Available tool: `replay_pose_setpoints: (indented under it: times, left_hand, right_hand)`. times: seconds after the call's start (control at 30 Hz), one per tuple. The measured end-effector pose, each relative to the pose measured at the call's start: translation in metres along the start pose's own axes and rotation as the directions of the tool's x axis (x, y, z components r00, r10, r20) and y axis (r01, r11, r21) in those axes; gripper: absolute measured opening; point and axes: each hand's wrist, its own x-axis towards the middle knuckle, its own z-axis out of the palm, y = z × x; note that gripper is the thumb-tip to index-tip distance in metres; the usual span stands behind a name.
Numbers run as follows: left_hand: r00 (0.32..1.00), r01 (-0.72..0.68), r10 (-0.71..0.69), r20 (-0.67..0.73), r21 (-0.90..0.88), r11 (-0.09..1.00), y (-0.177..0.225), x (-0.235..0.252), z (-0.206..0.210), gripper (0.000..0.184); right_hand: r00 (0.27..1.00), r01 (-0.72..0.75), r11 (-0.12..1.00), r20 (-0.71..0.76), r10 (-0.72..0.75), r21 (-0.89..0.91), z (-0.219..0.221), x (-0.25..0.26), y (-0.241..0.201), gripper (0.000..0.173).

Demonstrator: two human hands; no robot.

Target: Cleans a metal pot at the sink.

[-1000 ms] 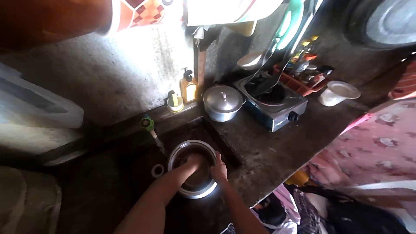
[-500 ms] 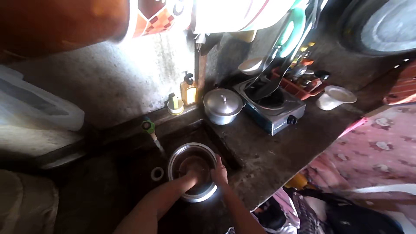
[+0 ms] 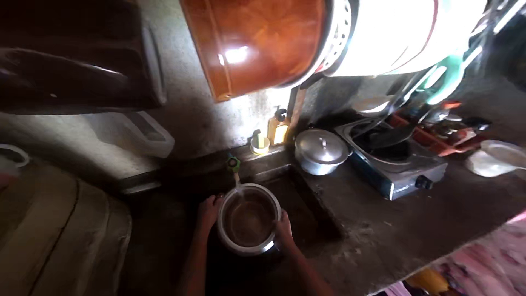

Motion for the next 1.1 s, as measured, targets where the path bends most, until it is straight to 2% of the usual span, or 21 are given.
replay_pose_setpoints:
  times: [0.1, 0.2, 0.33, 0.4, 0.47, 0.53, 0.67, 0.73, 0.8, 0.87, 0.93, 1.03, 1.1]
  left_hand:
    - [0.979, 0.005, -0.04, -0.2, -0.174, 0.985, -0.029, -0.001, -0.006, 0.037]
    - [0.961, 0.007, -0.091, -0.26, -0.308, 0.951, -0.042, -0.003, -0.009, 0.036]
    - [0.963, 0.076, -0.172, -0.208, -0.404, 0.912, -0.055, -0.005, 0.002, 0.042]
    - [0.964, 0.122, -0.225, -0.146, -0.507, 0.853, -0.057, -0.006, 0.01, 0.05]
    - [0.96, 0.179, -0.269, -0.072, -0.581, 0.794, -0.057, -0.007, 0.019, 0.056]
    - [0.961, 0.188, -0.275, -0.042, -0.628, 0.755, -0.053, -0.007, 0.031, 0.055]
    - [0.972, 0.2, -0.23, 0.055, -0.709, 0.677, -0.041, -0.006, 0.061, 0.05]
    - [0.969, 0.223, -0.228, 0.098, -0.748, 0.625, -0.03, -0.007, 0.08, 0.048]
    - [0.954, 0.282, -0.252, 0.161, -0.769, 0.574, -0.022, -0.008, 0.097, 0.052]
    - [0.938, 0.336, -0.274, 0.213, -0.754, 0.565, -0.019, -0.008, 0.119, 0.06]
    - [0.932, 0.361, -0.257, 0.256, -0.73, 0.58, -0.012, -0.011, 0.143, 0.052]
    - [0.929, 0.366, -0.173, 0.328, -0.734, 0.572, 0.017, -0.023, 0.162, 0.03]
    - [0.913, 0.408, -0.212, 0.349, -0.752, 0.518, 0.059, -0.07, 0.137, 0.021]
  right_hand:
    - [0.994, -0.003, 1.0, 0.112, 0.003, 0.007, 0.021, -0.009, -0.008, 0.068]
    - [0.998, -0.022, 0.999, 0.054, 0.019, 0.047, 0.03, -0.002, -0.019, 0.069]
    - [0.992, -0.019, 0.992, -0.125, 0.034, 0.122, 0.031, 0.014, -0.023, 0.071]
    - [0.992, -0.01, 0.994, -0.127, 0.023, 0.106, 0.029, 0.01, -0.025, 0.072]
    - [0.997, 0.029, 0.997, -0.068, -0.024, 0.066, 0.024, 0.001, -0.024, 0.067]
    - [0.997, 0.066, 0.997, -0.03, -0.065, 0.032, 0.017, -0.004, -0.026, 0.064]
    - [0.986, 0.09, 0.994, -0.143, -0.081, 0.058, 0.003, -0.006, -0.042, 0.066]
    - [0.971, 0.175, 0.982, -0.155, -0.183, -0.066, -0.003, -0.012, -0.048, 0.069]
    - [0.938, 0.304, 0.917, -0.089, -0.336, -0.258, -0.009, -0.025, -0.052, 0.071]
    - [0.864, 0.466, 0.79, 0.013, -0.504, -0.399, -0.015, -0.041, -0.054, 0.068]
    - [0.74, 0.635, 0.618, 0.137, -0.658, -0.463, -0.024, -0.054, -0.053, 0.059]
    - [0.463, 0.837, 0.283, 0.331, -0.823, -0.467, -0.04, -0.068, -0.042, 0.039]
    - [0.276, 0.901, 0.053, 0.473, -0.837, -0.431, -0.054, -0.076, -0.034, 0.028]
